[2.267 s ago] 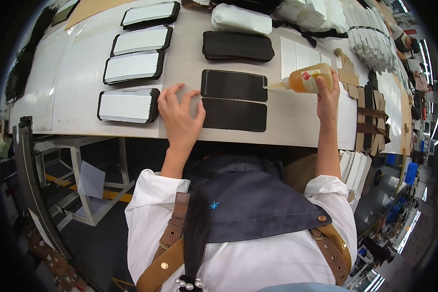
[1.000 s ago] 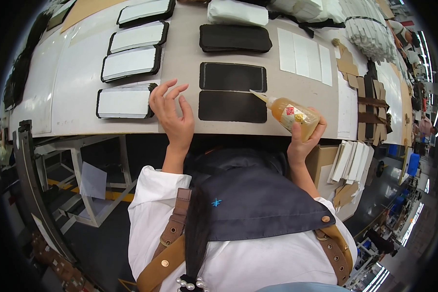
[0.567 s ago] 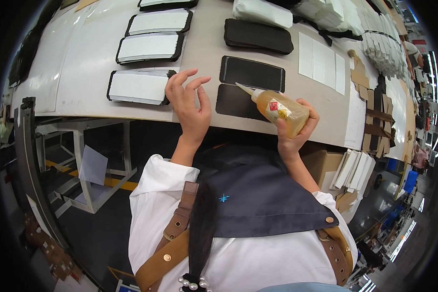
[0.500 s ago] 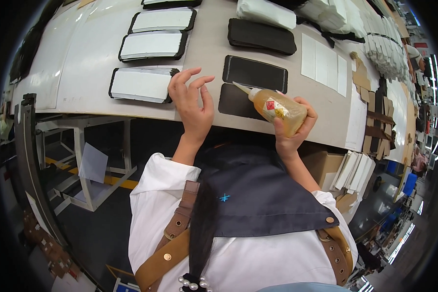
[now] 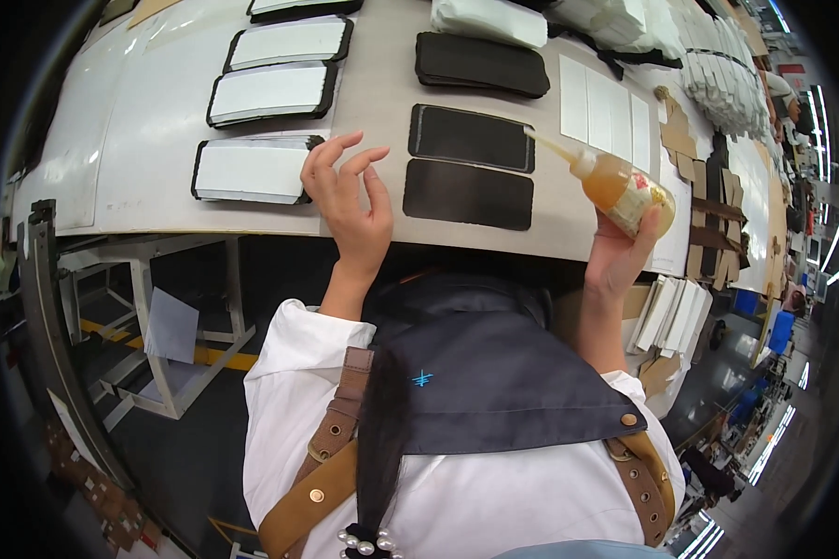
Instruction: Applying glue and lining material to leather pieces during production.
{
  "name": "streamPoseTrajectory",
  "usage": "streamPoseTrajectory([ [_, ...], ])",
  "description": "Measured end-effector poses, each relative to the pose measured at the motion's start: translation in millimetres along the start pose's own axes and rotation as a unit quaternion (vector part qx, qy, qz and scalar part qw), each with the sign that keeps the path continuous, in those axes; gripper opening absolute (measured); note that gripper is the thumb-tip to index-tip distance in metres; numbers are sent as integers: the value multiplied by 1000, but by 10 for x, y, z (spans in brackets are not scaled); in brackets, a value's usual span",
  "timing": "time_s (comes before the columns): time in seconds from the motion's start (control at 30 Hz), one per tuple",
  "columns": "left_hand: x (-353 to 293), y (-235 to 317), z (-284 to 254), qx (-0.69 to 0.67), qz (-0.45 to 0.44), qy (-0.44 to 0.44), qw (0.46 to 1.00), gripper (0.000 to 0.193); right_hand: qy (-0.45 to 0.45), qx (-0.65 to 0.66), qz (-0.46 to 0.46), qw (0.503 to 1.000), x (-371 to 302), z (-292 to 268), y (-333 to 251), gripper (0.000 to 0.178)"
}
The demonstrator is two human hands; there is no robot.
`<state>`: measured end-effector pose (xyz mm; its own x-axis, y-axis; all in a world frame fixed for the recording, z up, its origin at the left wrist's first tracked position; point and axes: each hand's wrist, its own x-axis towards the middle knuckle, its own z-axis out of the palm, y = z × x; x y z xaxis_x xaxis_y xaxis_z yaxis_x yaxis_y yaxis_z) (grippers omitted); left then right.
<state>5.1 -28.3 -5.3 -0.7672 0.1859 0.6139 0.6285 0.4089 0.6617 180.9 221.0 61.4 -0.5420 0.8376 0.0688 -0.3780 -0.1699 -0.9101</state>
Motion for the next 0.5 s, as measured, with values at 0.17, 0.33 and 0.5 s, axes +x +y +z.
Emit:
streamPoseTrajectory([
  [0.17,-14,-16,19,6,-1,-4,1000,29,68,-133,-55,987,-321,-313,51,45],
  [0.33,4,6,29,9,6,-10,1000,28,64,-198,-105,973,-444,-478,147,47],
  [0.5,-1,3,34,17,6,-12,1000,27,47,-241,-120,962,-455,-558,202,51],
])
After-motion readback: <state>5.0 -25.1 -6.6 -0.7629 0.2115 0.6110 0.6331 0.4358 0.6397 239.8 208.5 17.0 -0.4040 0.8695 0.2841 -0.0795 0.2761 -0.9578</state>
